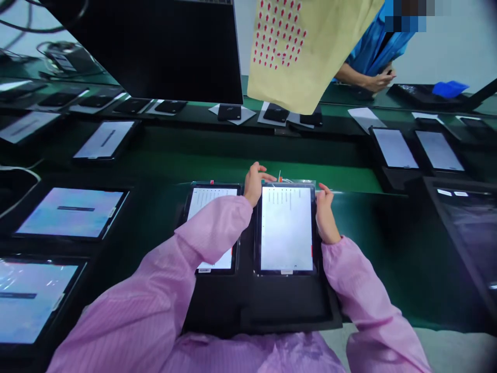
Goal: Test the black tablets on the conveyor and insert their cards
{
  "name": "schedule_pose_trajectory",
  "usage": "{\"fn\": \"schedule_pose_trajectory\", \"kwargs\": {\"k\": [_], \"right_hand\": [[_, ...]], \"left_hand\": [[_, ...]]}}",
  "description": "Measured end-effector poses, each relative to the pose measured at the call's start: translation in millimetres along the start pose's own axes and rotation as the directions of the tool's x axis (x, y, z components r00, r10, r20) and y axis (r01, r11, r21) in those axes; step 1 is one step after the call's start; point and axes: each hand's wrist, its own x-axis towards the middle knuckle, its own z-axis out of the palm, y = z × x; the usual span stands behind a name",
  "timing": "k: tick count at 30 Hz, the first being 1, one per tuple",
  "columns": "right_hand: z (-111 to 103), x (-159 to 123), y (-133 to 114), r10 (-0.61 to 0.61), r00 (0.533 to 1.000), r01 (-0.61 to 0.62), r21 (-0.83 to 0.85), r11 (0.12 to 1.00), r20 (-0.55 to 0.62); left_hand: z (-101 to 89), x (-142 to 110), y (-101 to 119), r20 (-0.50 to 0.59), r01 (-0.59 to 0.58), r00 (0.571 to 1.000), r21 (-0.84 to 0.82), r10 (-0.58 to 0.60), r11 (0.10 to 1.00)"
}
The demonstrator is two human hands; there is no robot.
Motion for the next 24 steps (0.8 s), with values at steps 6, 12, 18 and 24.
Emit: {"fn": "schedule_pose_trajectory", "kwargs": {"k": [6,12,18,24], "right_hand": [[-17,70,-20,-0.054,0.996,0.042,-0.152,0.988,-0.071],[-11,138,-50,0.037,0.866,0.021,-0.111,0.994,0.499],[1,157,-43,0.088,0.757,-0.098,-0.021,0.995,0.647],[6,160,-33,0.094,0.728,-0.155,0.03,0.988,0.679]], "left_hand": [[-18.7,10,14,0.147,-0.214,0.974,0.376,0.17,0.902],[-42.9,-118,-30,0.37,-0.434,0.9,0.805,0.23,0.404],[-41.0,-174,-91,0.286,-0.313,0.949,0.908,0.134,0.278],[-36.4,-170,-96,0.248,-0.256,0.966,0.896,0.068,0.363]]}}
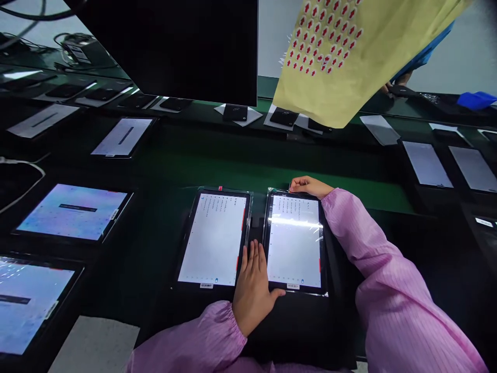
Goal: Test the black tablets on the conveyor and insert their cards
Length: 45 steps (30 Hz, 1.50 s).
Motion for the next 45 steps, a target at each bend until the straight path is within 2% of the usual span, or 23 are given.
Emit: {"fn": "schedule_pose_trajectory", "kwargs": {"k": [8,11,14,16,18,19,20,22,24,25,26,27,28,30,31,33,35,37,45], "right_hand": [[1,-5,0,0.03,1.0,-0.029,0.053,0.998,-0.008],[4,-3,-3,0.046,0.996,-0.043,0.029,0.999,-0.076],[3,-3,-9,0.05,0.971,-0.057,-0.021,0.998,-0.234],[-2,-16,-8,0.038,0.915,-0.071,-0.067,0.995,-0.401],[-8,-42,-1,0.025,0.821,-0.118,-0.126,0.985,-0.571],[-11,-59,5,0.024,0.768,-0.161,-0.157,0.974,-0.641],[-12,-77,12,0.027,0.717,-0.215,-0.184,0.959,-0.697],[-10,-108,22,0.01,0.602,-0.318,-0.228,0.92,-0.798],[0,-121,21,-0.085,0.488,-0.363,-0.29,0.886,-0.869],[9,-118,15,-0.154,0.461,-0.35,-0.339,0.873,-0.874],[21,-109,4,-0.223,0.476,-0.311,-0.4,0.862,-0.851],[34,-94,-9,-0.283,0.534,-0.245,-0.466,0.85,-0.797],[50,-74,-24,-0.328,0.621,-0.158,-0.524,0.837,-0.712],[84,-23,-53,-0.352,0.816,0.037,-0.566,0.824,-0.458],[100,5,-65,-0.337,0.881,0.108,-0.551,0.828,-0.333],[127,54,-79,-0.284,0.95,0.187,-0.493,0.85,-0.13],[145,88,-81,-0.236,0.972,0.216,-0.426,0.879,0.006],[154,106,-76,-0.214,0.974,0.226,-0.362,0.904,0.073],[155,114,-67,-0.182,0.978,0.201,-0.222,0.954,0.105]], "left_hand": [[3.6,-4,0,-0.023,-0.006,1.0,0.039,0.007,0.999],[5.1,-3,1,-0.045,-0.011,0.999,0.033,0.012,0.999],[2.1,-4,5,-0.08,-0.044,0.996,0.029,0.046,0.999],[-6.7,-9,2,-0.101,-0.1,0.99,0.013,0.101,0.995],[-20.8,-20,-13,-0.139,-0.123,0.983,-0.009,0.121,0.992],[-28.6,-28,-25,-0.177,-0.099,0.98,-0.01,0.096,0.995],[-35.9,-36,-40,-0.232,-0.051,0.972,0.001,0.05,0.999],[-46.7,-52,-78,-0.367,0.082,0.929,0.054,-0.057,0.995],[-51.0,-66,-116,-0.471,0.183,0.876,0.12,-0.106,0.976],[-51.2,-71,-132,-0.491,0.207,0.864,0.144,-0.112,0.968],[-50.9,-75,-145,-0.486,0.217,0.866,0.152,-0.118,0.964],[-50.6,-77,-155,-0.462,0.217,0.878,0.141,-0.13,0.966],[-50.5,-79,-162,-0.423,0.214,0.894,0.109,-0.149,0.971],[-52.0,-81,-166,-0.329,0.213,0.924,0.015,-0.196,0.977],[-53.4,-81,-166,-0.288,0.215,0.933,-0.033,-0.216,0.976],[-56.4,-83,-165,-0.24,0.21,0.943,-0.106,-0.23,0.972],[-58.6,-86,-165,-0.223,0.191,0.949,-0.152,-0.222,0.97],[-59.5,-87,-166,-0.216,0.176,0.952,-0.188,-0.216,0.966],[-59.2,-88,-167,-0.197,0.208,0.948,-0.203,-0.248,0.957]]}}
